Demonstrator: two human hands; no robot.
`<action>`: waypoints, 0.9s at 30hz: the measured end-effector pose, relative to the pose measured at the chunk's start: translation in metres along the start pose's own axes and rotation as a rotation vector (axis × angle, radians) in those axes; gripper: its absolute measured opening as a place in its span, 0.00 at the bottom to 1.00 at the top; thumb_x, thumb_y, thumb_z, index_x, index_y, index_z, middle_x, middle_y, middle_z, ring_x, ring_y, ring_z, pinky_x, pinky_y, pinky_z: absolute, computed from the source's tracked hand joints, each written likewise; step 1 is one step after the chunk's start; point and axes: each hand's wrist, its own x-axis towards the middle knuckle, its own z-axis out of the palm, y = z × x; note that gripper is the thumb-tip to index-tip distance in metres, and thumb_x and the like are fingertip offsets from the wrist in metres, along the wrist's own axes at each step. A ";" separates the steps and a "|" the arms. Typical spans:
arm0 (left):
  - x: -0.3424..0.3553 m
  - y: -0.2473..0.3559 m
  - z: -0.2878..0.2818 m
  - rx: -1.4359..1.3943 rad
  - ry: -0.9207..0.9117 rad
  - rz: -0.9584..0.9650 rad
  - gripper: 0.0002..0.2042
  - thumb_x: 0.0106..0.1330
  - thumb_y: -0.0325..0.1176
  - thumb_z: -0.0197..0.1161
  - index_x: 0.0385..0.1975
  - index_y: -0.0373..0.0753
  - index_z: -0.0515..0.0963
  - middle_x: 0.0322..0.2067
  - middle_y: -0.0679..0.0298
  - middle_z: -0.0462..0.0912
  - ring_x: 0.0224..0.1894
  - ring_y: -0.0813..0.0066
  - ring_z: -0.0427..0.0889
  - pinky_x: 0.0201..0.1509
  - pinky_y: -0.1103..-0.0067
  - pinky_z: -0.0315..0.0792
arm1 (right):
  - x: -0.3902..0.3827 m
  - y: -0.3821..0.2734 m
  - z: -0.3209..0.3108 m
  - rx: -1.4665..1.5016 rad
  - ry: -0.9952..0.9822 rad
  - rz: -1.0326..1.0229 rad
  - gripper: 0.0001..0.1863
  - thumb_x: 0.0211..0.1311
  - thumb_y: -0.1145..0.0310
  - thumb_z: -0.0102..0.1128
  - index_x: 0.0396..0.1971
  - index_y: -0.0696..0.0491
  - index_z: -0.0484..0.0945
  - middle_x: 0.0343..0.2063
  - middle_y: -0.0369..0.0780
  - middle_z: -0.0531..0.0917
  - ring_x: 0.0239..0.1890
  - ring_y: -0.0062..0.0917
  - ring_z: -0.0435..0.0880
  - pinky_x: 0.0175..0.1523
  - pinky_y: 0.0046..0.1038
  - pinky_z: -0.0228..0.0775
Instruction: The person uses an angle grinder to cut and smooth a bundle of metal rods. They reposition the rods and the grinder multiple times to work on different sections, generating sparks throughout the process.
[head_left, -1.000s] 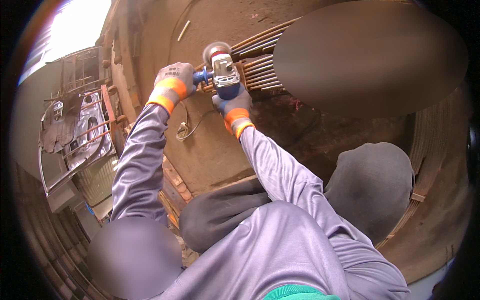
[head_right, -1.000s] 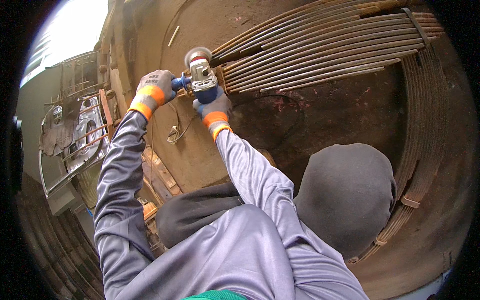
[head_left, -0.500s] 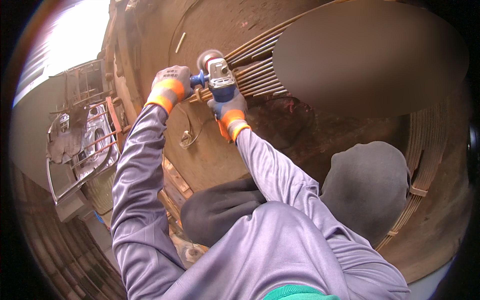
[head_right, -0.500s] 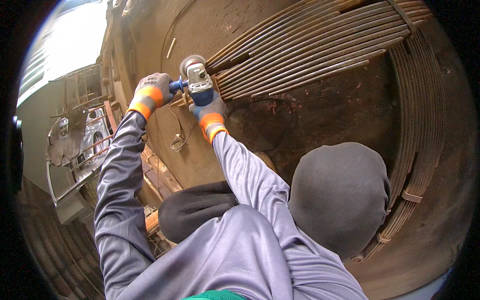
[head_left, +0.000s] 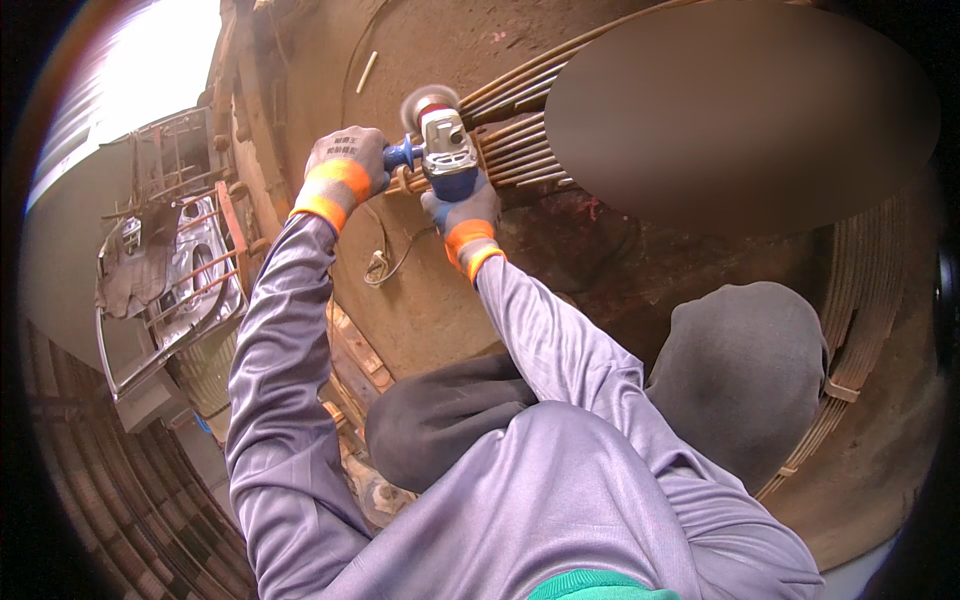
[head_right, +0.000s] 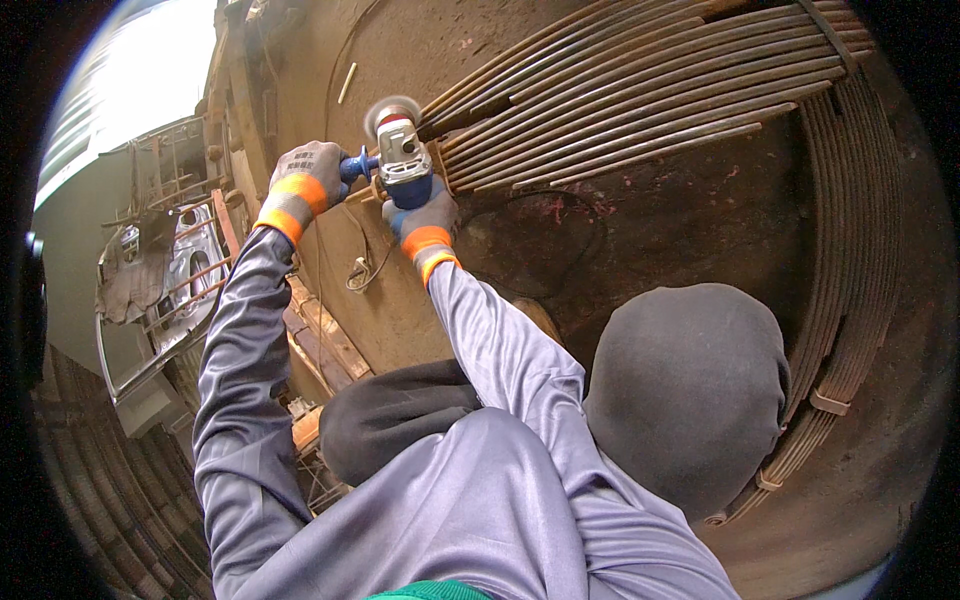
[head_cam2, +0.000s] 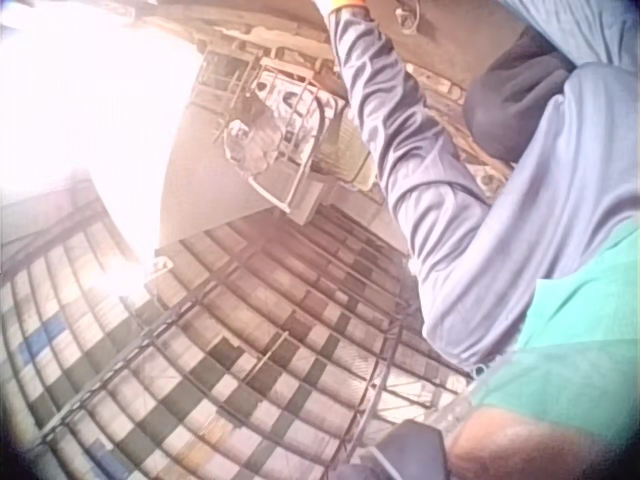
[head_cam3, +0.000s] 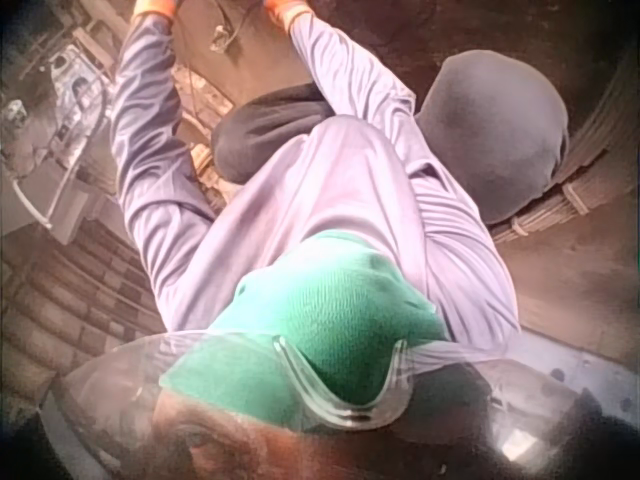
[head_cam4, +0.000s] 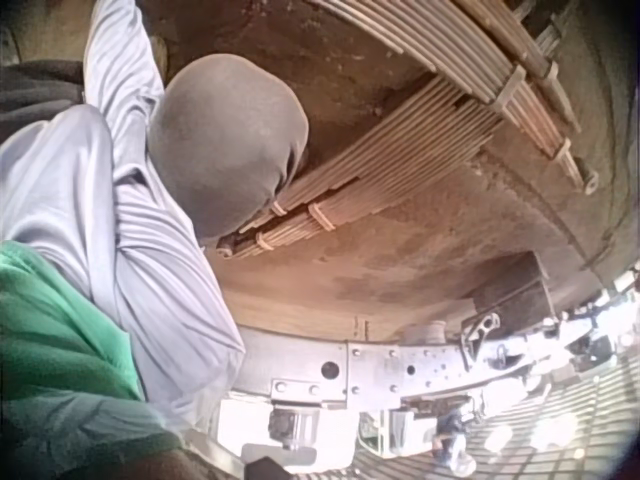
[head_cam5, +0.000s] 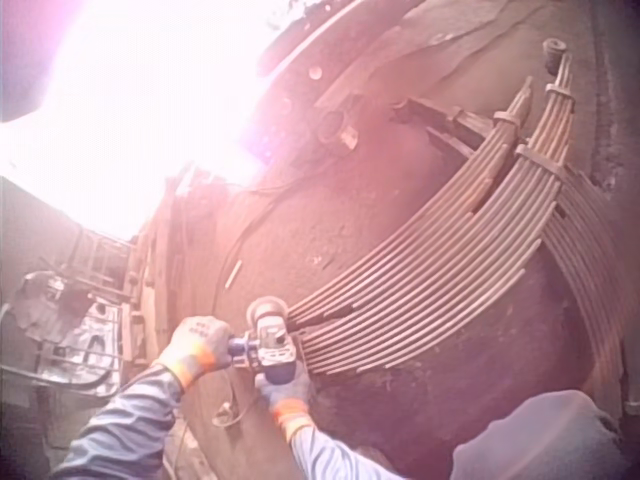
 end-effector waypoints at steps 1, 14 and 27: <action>0.000 -0.001 0.000 0.000 0.001 -0.002 0.12 0.61 0.35 0.66 0.44 0.49 0.89 0.44 0.56 0.90 0.48 0.55 0.89 0.56 0.64 0.81 | -0.001 -0.001 0.000 0.028 -0.002 -0.001 0.24 0.33 0.63 0.79 0.37 0.49 0.84 0.33 0.43 0.89 0.36 0.34 0.90 0.48 0.35 0.81; -0.007 0.002 -0.016 0.037 0.029 0.021 0.12 0.63 0.36 0.66 0.44 0.50 0.89 0.45 0.56 0.90 0.49 0.55 0.89 0.56 0.63 0.81 | -0.005 -0.012 0.003 0.061 0.040 0.002 0.22 0.35 0.66 0.76 0.38 0.51 0.85 0.33 0.43 0.89 0.37 0.33 0.89 0.50 0.34 0.80; -0.010 0.002 -0.023 0.056 0.020 0.023 0.11 0.64 0.36 0.65 0.44 0.48 0.89 0.46 0.56 0.89 0.50 0.54 0.88 0.55 0.62 0.81 | -0.015 -0.022 0.000 0.245 0.016 -0.087 0.26 0.41 0.72 0.74 0.47 0.54 0.83 0.39 0.38 0.89 0.40 0.22 0.87 0.50 0.28 0.79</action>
